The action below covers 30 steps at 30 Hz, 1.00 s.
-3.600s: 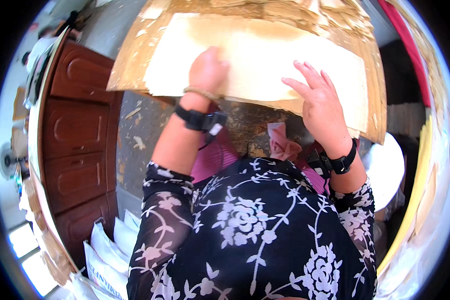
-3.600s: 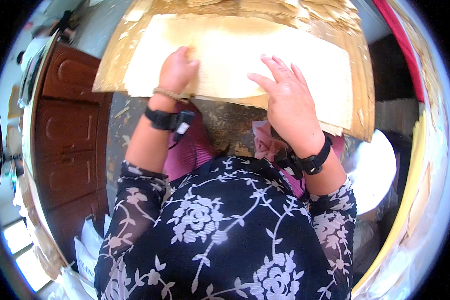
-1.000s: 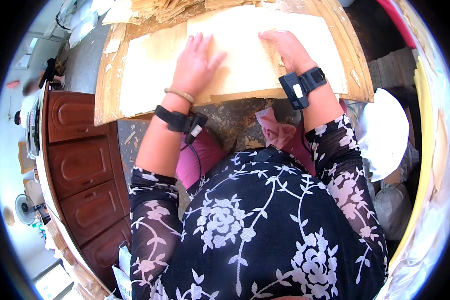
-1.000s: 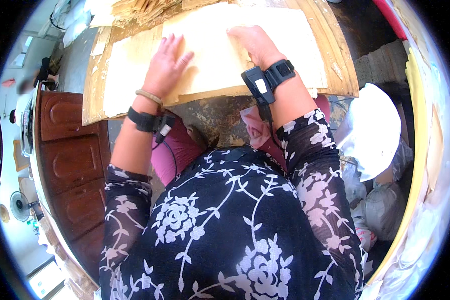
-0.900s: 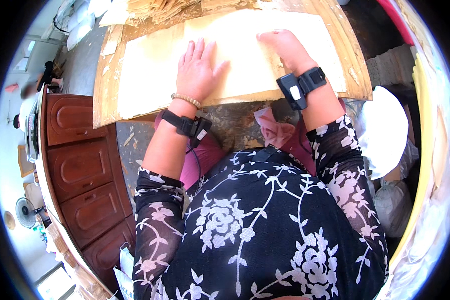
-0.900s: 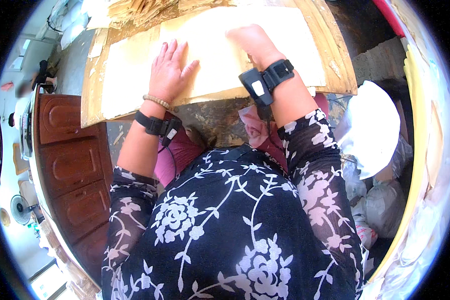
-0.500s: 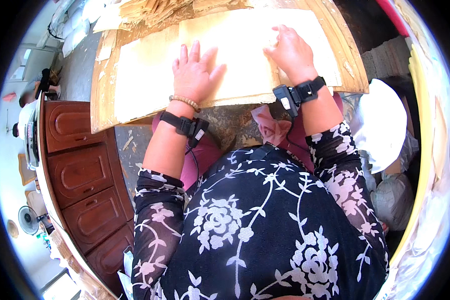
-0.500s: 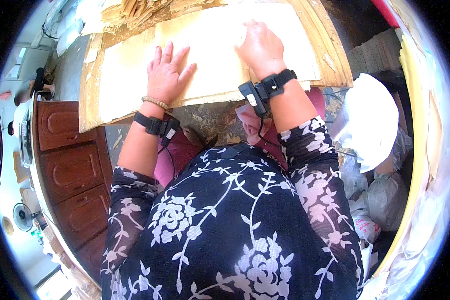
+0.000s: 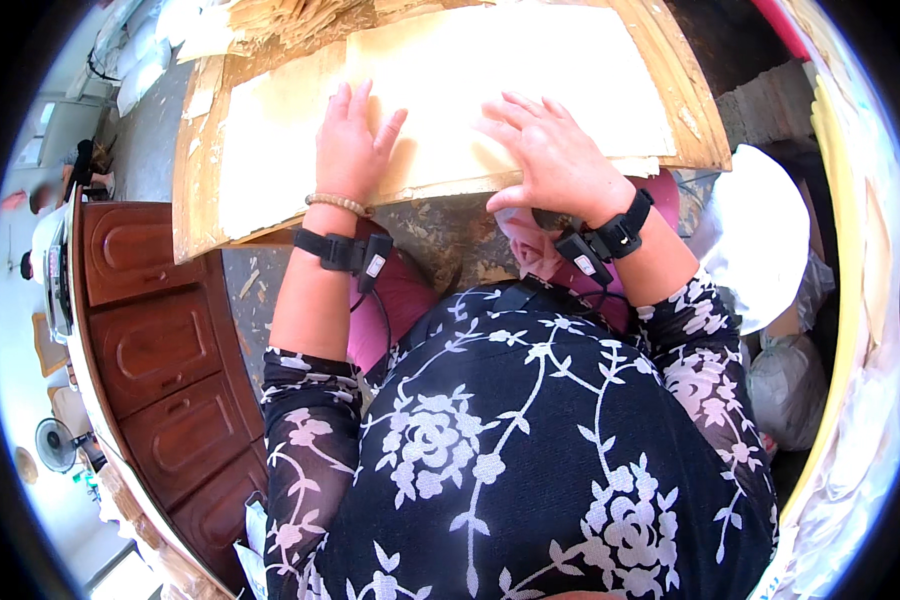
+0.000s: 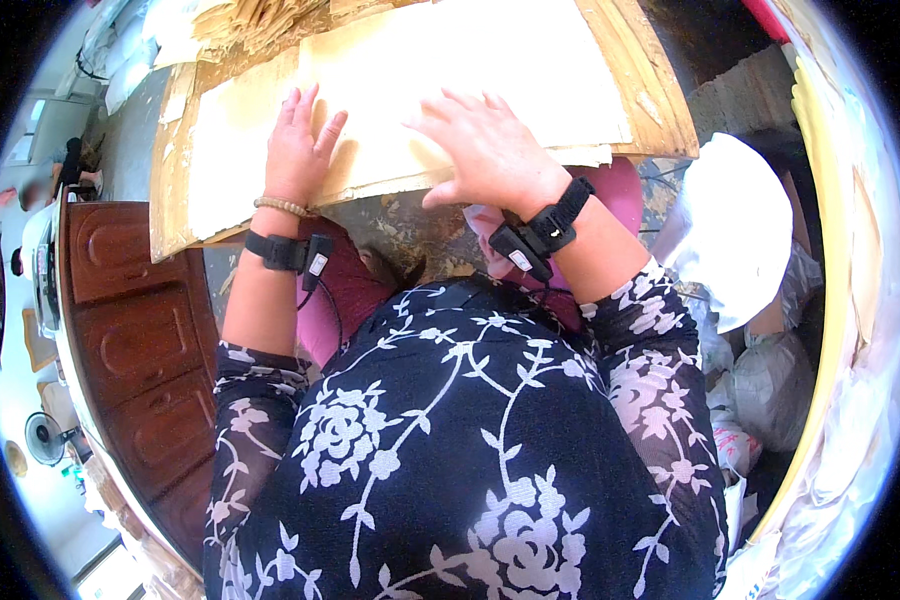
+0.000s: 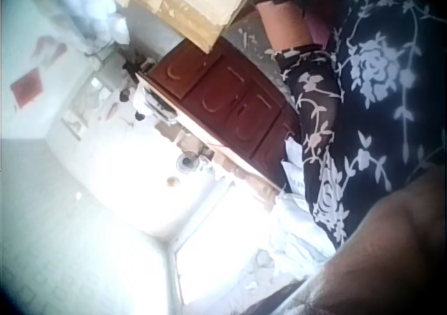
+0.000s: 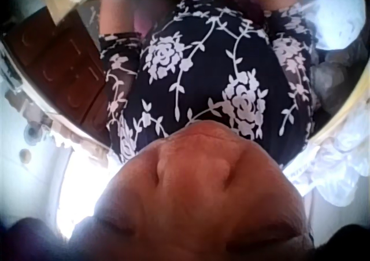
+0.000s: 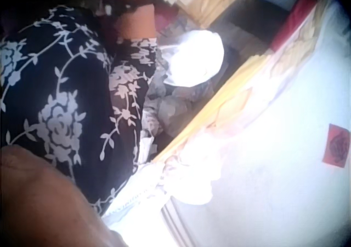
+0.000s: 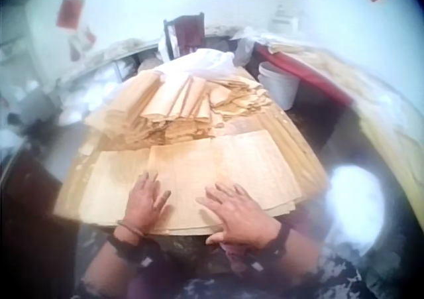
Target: The person handles and sorts large, thin, light-colored paper-like sheets by hand, picking them up from stacks on a table and placing them into other piles.
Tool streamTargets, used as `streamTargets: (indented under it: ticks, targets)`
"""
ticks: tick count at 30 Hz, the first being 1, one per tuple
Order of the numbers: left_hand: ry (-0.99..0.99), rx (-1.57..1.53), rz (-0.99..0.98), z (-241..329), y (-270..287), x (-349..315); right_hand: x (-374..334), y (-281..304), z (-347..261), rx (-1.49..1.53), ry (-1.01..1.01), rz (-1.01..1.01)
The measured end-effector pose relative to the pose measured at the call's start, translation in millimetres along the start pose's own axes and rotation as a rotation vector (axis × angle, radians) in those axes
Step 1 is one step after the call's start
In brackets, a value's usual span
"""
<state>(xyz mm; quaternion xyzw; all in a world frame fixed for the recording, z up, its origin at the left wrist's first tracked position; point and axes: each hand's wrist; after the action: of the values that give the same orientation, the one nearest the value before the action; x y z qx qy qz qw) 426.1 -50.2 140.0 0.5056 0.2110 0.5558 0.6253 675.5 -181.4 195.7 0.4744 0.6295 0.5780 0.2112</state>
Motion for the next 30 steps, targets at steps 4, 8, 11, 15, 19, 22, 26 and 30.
streamTargets:
  ticks: [4,8,11,15,19,22,26,30]
  targets:
    - [-0.034,0.034,0.114,-0.5,-6.1,-7.6,4.7,-6.8,0.1,-0.052,0.006,-0.014]
    - [-0.038,0.038,0.076,-2.6,-5.1,-8.2,4.7,-1.8,4.6,0.079,-0.07,0.039]
    - [-0.051,0.123,0.045,3.8,-3.3,-8.7,2.0,-6.3,7.6,0.015,-0.028,0.047]
    - [0.002,0.006,0.143,11.4,5.0,1.5,3.1,-8.1,5.6,0.03,-0.042,0.07]
    - [0.759,-0.99,-0.281,4.7,26.4,23.9,0.4,-9.2,4.1,0.007,-0.04,0.111]
    - [0.797,-1.035,-0.558,0.3,34.3,25.0,-12.9,9.4,-7.8,0.194,-0.055,0.27]
    - [0.648,-0.808,-0.512,-36.0,43.5,33.6,-64.4,36.3,-22.9,0.808,-0.5,0.147]
    - [0.61,-0.605,-0.422,-88.9,53.9,72.9,-112.9,19.5,-12.9,1.199,-1.0,0.082]
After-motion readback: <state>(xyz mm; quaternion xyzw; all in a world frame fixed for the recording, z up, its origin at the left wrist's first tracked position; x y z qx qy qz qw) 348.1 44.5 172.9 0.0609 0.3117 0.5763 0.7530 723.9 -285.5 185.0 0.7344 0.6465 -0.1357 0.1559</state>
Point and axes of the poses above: each hand's wrist, its own x-axis towards the middle knuckle, its own y-axis out of the back of the hand, z = x × y, and after that the axes turned 9 degrees about y, right-handed
